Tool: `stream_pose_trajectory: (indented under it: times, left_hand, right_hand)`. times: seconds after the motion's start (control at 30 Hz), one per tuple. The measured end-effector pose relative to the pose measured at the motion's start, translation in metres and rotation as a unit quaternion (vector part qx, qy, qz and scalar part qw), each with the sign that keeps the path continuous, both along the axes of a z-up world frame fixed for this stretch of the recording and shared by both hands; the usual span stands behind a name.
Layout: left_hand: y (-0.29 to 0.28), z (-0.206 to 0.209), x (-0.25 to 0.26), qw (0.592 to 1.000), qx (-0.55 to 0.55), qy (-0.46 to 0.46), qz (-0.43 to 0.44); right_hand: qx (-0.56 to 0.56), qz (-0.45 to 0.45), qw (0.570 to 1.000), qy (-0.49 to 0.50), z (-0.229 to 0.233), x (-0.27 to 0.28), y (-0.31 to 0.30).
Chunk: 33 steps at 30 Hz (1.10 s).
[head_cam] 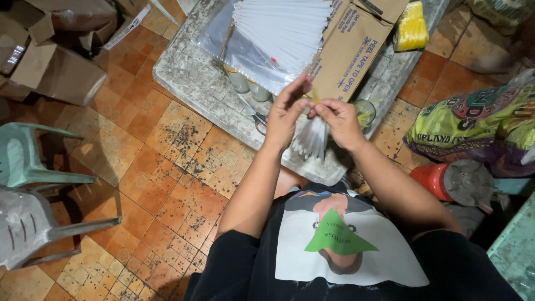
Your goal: Tying individual candle wicks onto a metal rod in preparation for candle making.
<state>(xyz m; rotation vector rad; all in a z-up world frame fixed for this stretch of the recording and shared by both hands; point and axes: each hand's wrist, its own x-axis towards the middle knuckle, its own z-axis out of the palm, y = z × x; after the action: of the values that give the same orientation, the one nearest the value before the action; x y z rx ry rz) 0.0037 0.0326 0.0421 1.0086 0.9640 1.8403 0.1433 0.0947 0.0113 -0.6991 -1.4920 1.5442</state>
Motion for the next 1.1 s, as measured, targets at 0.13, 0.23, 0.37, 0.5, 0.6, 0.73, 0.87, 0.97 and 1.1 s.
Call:
stream_pose_trajectory:
  times: [0.13, 0.23, 0.37, 0.5, 0.6, 0.73, 0.87, 0.97, 1.1]
  left_hand:
    - [-0.006, -0.013, 0.002, 0.995, -0.038, 0.039, 0.078]
    - [-0.003, -0.017, 0.008, 0.993, -0.04, 0.08, 0.08]
    - [0.007, -0.019, -0.002, 0.987, -0.044, 0.141, 0.061]
    - [0.009, -0.01, -0.008, 0.977, -0.052, 0.197, 0.066]
    - [0.011, -0.003, -0.003, 0.98, -0.03, 0.183, 0.074]
    - [0.013, -0.018, 0.009, 0.978, -0.002, 0.178, 0.104]
    - [0.009, -0.033, 0.021, 0.991, -0.02, 0.127, -0.038]
    - [0.014, -0.035, 0.02, 0.979, -0.064, 0.191, -0.01]
    - [0.025, -0.053, 0.02, 0.964, -0.072, 0.248, 0.058]
  right_hand:
    - [0.001, -0.001, 1.0, 0.02, 0.004, -0.001, -0.001]
    - [0.024, 0.001, 1.0, -0.005, -0.004, 0.002, 0.004]
    - [0.047, 0.029, 0.998, -0.014, 0.005, 0.005, 0.002]
    - [0.142, 0.028, 0.989, -0.033, 0.033, 0.005, -0.008]
    - [0.264, -0.002, 0.96, -0.093, 0.0, 0.011, 0.018]
    - [0.296, -0.015, 0.948, -0.117, 0.004, 0.014, 0.023]
    - [0.233, -0.009, 0.961, -0.151, 0.032, 0.021, 0.024]
    - [0.153, 0.009, 0.971, -0.184, 0.051, 0.031, 0.03]
    - [0.147, 0.027, 0.964, -0.222, 0.07, 0.04, 0.036]
